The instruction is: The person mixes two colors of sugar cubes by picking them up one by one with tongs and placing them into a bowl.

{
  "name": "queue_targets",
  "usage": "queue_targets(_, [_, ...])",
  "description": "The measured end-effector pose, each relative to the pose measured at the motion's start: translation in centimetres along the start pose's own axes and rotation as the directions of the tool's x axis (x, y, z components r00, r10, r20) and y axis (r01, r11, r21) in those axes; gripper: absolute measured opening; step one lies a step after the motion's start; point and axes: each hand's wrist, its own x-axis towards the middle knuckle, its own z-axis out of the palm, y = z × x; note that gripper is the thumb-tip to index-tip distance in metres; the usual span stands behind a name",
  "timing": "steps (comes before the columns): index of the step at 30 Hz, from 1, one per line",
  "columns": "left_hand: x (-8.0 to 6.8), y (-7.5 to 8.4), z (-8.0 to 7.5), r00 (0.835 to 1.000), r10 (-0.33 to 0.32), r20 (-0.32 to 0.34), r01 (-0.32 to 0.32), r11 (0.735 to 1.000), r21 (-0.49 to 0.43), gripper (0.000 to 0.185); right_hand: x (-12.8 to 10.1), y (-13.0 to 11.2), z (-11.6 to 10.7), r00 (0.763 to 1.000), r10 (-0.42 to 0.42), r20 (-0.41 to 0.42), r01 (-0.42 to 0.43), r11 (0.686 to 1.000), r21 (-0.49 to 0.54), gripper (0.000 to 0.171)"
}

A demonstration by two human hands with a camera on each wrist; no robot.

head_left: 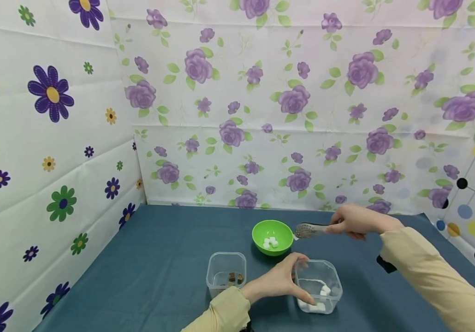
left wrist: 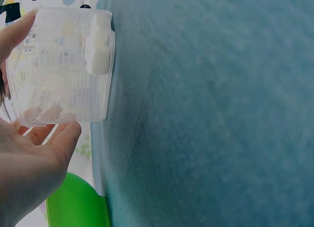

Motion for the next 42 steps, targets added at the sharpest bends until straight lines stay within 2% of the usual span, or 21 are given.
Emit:
queue_targets(10, [0.0,0.1,0.0,1.000,-0.011,0.011,0.011,1.000,-0.020,0.064,1.8,-0.6,0.9,1.000,0.011,-0.001,-0.011,1.000,-0.013,0.023])
queue_targets(17, [0.0,0.1,-0.1,1.000,-0.006,0.018,0.006,1.000,-0.021,0.064,2.3,-1.2,1.5,0.998,0.051,-0.025,-0.051,0.999,-0.014,0.019])
queue_targets(22, [0.0,0.1,-0.1,1.000,-0.004,0.019,0.004,1.000,-0.021,0.064,2.5,-1.4,1.7,0.999,0.035,-0.037,-0.037,0.998,-0.057,0.020])
queue_targets(26, [0.0,0.1,-0.2,1.000,-0.003,0.021,0.004,1.000,-0.021,0.064,2.5,-1.5,1.7,0.999,0.035,-0.037,-0.037,0.998,-0.050,0.022])
queue_targets(34, [0.0,0.1,-0.1,1.000,-0.001,0.025,0.001,1.000,-0.022,0.066,1.6,-1.0,1.4,0.994,0.093,-0.060,-0.097,0.994,-0.059,0.030])
queue_targets(42, [0.0,0.1,-0.1,1.000,-0.003,0.008,0.003,1.000,-0.018,0.067,-0.5,-1.5,0.5,0.983,0.160,-0.093,-0.169,0.981,-0.099,0.054])
